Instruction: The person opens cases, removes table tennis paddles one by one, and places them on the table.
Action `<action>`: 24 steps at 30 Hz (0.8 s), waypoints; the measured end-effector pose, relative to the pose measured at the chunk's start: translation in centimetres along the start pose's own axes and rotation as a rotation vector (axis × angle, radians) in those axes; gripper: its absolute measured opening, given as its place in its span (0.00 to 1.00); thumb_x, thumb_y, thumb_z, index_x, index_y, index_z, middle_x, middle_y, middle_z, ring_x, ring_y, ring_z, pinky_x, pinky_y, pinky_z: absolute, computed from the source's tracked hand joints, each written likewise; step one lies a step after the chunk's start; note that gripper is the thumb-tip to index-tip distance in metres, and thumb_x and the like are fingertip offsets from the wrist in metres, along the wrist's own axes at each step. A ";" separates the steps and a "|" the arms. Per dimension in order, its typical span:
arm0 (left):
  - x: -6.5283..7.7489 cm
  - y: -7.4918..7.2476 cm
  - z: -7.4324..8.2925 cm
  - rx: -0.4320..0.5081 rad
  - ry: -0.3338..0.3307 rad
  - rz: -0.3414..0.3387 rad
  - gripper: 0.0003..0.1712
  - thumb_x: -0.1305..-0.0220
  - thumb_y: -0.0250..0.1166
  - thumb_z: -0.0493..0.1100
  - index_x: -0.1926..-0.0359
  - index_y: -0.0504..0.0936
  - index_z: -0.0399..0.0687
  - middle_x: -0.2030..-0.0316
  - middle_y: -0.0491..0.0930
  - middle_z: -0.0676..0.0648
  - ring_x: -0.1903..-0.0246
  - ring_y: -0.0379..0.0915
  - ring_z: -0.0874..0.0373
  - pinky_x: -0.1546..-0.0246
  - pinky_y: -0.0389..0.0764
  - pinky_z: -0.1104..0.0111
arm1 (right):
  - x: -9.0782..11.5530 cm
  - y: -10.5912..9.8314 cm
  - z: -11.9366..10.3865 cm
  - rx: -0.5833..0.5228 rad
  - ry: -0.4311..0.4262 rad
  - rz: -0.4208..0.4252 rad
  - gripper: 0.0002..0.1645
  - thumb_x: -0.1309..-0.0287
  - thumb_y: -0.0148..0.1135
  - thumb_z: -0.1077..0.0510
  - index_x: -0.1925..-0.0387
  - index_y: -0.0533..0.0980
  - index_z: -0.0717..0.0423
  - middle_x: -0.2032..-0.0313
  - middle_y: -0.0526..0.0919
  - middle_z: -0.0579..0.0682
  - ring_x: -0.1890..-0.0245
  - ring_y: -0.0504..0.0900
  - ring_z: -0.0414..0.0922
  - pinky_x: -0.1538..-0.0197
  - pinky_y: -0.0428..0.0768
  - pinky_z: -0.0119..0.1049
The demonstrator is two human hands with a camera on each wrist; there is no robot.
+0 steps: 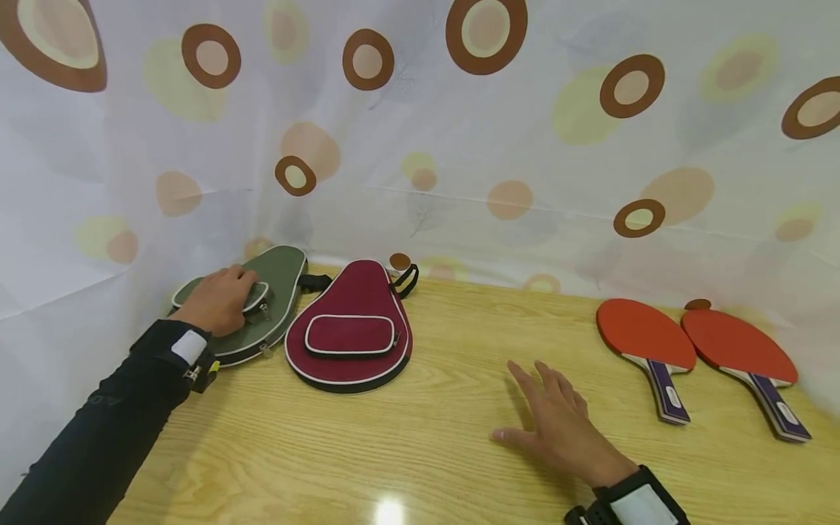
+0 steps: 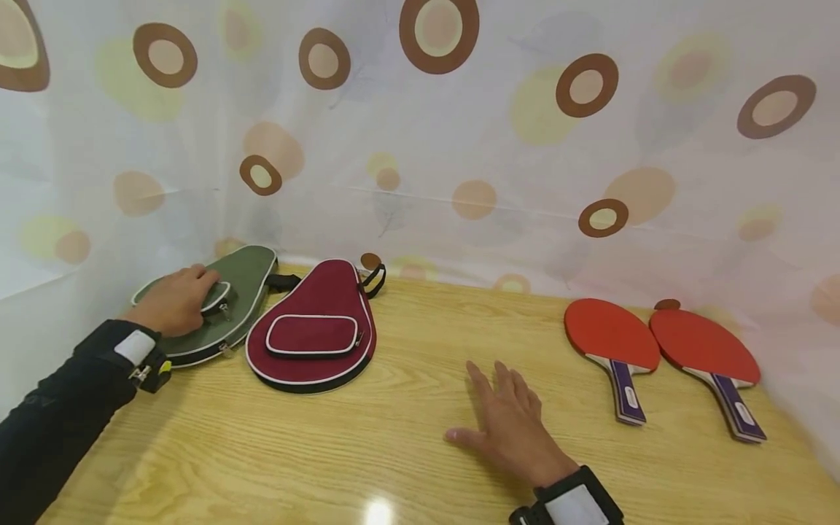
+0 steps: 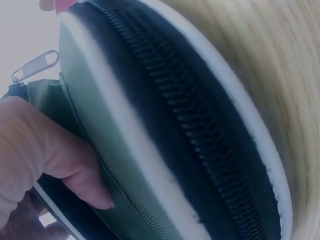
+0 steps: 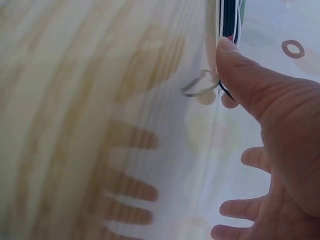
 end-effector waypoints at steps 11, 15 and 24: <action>-0.8 -4.0 2.0 0.025 -0.061 0.076 0.27 0.49 0.62 0.29 0.44 0.73 0.26 0.52 0.73 0.28 0.50 0.71 0.32 0.49 0.71 0.37 | -0.2 -0.3 -0.2 0.000 -0.007 0.016 0.59 0.48 0.73 0.34 0.23 0.57 0.55 0.29 0.55 0.75 0.31 0.53 0.76 0.40 0.54 0.79; -1.6 -5.9 5.3 0.049 0.004 0.141 0.26 0.51 0.60 0.29 0.46 0.75 0.27 0.55 0.74 0.30 0.53 0.71 0.35 0.50 0.72 0.41 | -0.2 -0.2 -0.1 -0.023 0.009 -0.003 0.60 0.47 0.72 0.34 0.23 0.56 0.55 0.29 0.53 0.76 0.30 0.51 0.77 0.40 0.52 0.80; -3.8 -7.3 16.1 0.127 0.149 0.207 0.28 0.54 0.63 0.34 0.47 0.78 0.33 0.59 0.73 0.37 0.57 0.70 0.40 0.53 0.73 0.50 | -0.1 -0.5 0.2 -0.052 0.034 -0.009 0.60 0.45 0.72 0.36 0.22 0.53 0.55 0.28 0.49 0.76 0.30 0.47 0.77 0.40 0.48 0.80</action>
Point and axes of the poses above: each hand's wrist, its own x-axis away from the middle knuckle, its own y-axis out of the palm, z = x × y, the point moved 8 cm from there along -x, towards the middle knuckle
